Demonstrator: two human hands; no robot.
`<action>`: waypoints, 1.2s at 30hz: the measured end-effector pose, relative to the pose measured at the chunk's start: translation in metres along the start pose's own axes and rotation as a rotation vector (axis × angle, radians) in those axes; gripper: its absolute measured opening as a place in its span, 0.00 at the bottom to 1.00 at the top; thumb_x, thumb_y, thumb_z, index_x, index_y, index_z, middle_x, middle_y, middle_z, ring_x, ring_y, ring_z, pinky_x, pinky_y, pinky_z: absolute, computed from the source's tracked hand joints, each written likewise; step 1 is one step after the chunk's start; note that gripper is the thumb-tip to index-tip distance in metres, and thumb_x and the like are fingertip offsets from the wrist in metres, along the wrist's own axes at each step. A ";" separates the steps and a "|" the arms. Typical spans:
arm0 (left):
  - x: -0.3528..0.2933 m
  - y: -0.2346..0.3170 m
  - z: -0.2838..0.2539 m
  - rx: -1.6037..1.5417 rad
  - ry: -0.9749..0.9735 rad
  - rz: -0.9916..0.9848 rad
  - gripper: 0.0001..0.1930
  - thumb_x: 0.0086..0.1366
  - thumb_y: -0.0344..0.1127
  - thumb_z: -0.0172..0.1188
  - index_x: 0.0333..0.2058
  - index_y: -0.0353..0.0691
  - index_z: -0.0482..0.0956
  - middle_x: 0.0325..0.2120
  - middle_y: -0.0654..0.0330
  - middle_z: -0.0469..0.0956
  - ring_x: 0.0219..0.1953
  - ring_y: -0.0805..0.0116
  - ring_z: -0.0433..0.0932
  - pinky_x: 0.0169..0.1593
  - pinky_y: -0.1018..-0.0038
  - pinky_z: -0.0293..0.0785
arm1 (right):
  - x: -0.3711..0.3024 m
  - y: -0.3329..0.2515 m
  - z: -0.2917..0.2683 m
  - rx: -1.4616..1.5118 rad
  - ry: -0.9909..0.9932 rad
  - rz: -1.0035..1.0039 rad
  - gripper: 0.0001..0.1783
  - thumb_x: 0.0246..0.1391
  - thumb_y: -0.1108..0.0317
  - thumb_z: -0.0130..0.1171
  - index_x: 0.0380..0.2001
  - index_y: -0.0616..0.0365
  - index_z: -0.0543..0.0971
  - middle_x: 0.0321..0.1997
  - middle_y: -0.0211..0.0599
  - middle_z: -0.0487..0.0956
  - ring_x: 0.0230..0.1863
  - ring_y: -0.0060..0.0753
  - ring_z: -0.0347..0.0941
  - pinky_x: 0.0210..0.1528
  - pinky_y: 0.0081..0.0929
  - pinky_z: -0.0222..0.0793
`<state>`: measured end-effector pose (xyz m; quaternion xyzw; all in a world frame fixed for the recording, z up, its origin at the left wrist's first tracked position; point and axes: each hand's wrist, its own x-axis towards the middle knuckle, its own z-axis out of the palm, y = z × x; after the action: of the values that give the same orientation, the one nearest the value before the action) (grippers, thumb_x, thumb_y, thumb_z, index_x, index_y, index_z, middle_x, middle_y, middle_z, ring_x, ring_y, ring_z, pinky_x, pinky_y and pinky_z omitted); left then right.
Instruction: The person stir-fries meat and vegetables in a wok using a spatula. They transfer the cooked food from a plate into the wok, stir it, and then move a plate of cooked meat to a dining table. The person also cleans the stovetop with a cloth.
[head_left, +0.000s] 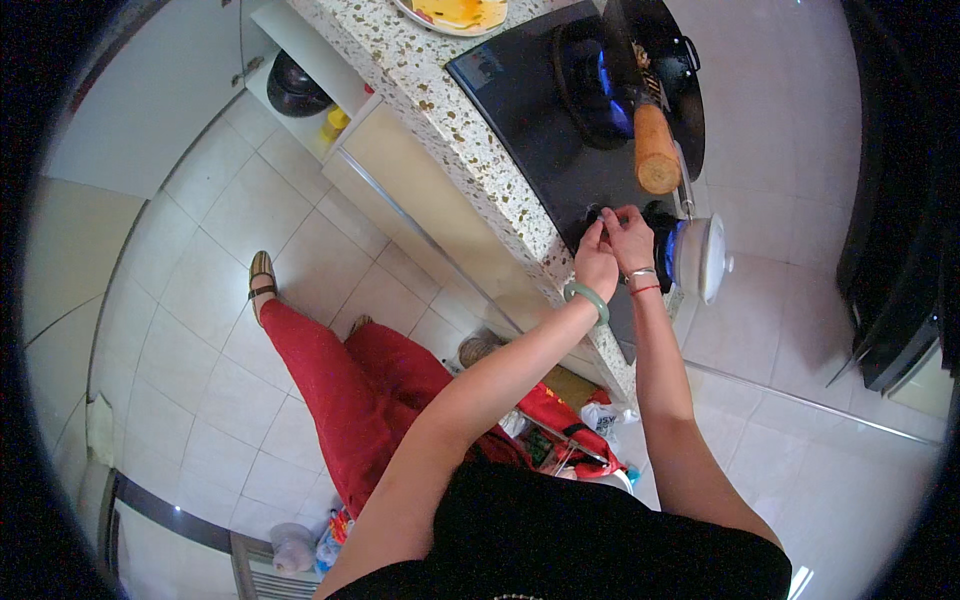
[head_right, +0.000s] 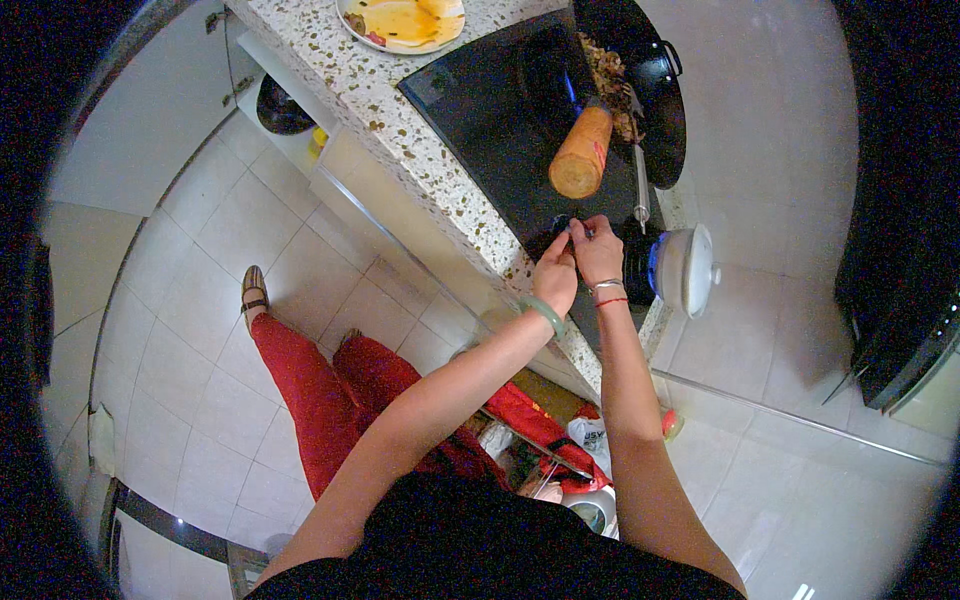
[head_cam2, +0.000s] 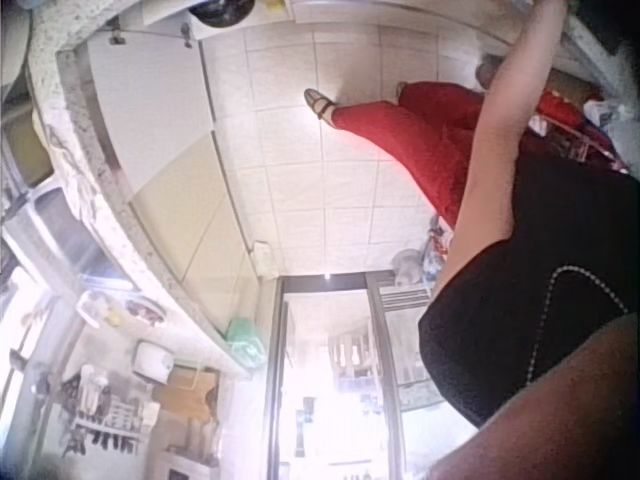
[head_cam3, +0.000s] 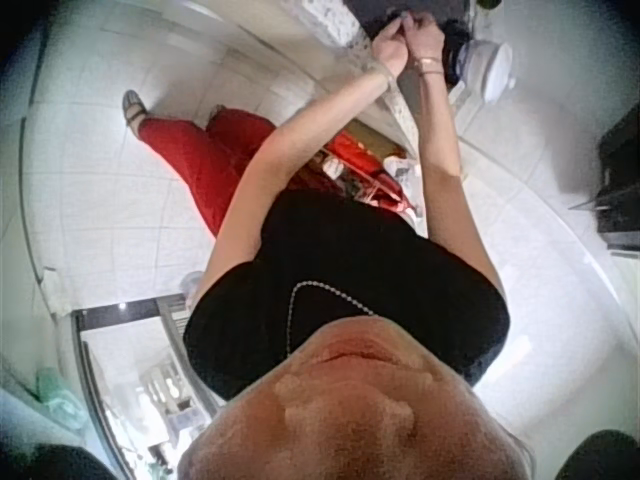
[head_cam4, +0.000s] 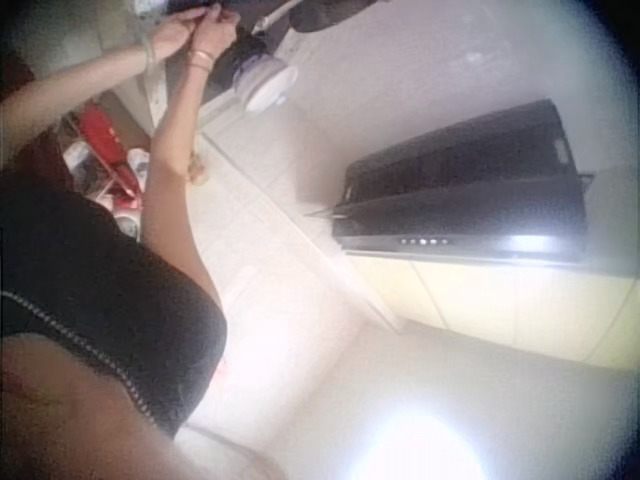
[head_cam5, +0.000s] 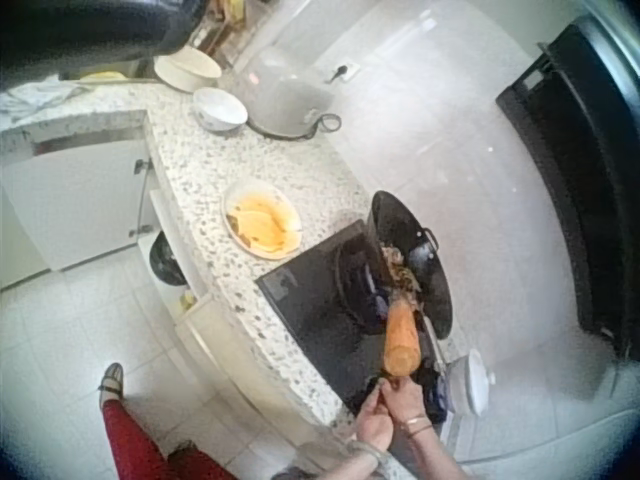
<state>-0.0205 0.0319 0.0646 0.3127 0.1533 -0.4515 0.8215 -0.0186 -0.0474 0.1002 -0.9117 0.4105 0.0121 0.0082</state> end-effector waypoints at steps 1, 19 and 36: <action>0.000 0.001 -0.001 0.025 0.009 0.010 0.23 0.59 0.21 0.41 0.55 0.32 0.66 0.53 0.53 0.69 0.55 0.66 0.66 0.58 0.76 0.59 | -0.001 0.001 0.000 0.015 -0.011 0.023 0.20 0.51 0.52 0.56 0.31 0.62 0.75 0.30 0.52 0.78 0.35 0.55 0.76 0.37 0.41 0.71; -0.010 -0.020 0.005 -0.131 -0.010 0.001 0.24 0.60 0.16 0.42 0.56 0.34 0.64 0.51 0.60 0.67 0.51 0.72 0.66 0.52 0.80 0.62 | -0.004 0.017 0.001 0.120 -0.039 -0.094 0.17 0.49 0.59 0.60 0.38 0.57 0.74 0.24 0.47 0.78 0.28 0.46 0.77 0.31 0.35 0.71; -0.005 -0.013 0.002 -0.136 0.001 0.015 0.23 0.62 0.21 0.42 0.57 0.34 0.62 0.53 0.54 0.67 0.54 0.67 0.67 0.57 0.77 0.61 | -0.006 0.009 -0.007 0.087 -0.095 -0.203 0.14 0.49 0.66 0.59 0.41 0.57 0.73 0.25 0.45 0.77 0.26 0.42 0.76 0.29 0.33 0.71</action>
<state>-0.0341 0.0287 0.0643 0.2578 0.1817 -0.4335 0.8441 -0.0295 -0.0492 0.1070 -0.9458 0.3154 0.0364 0.0686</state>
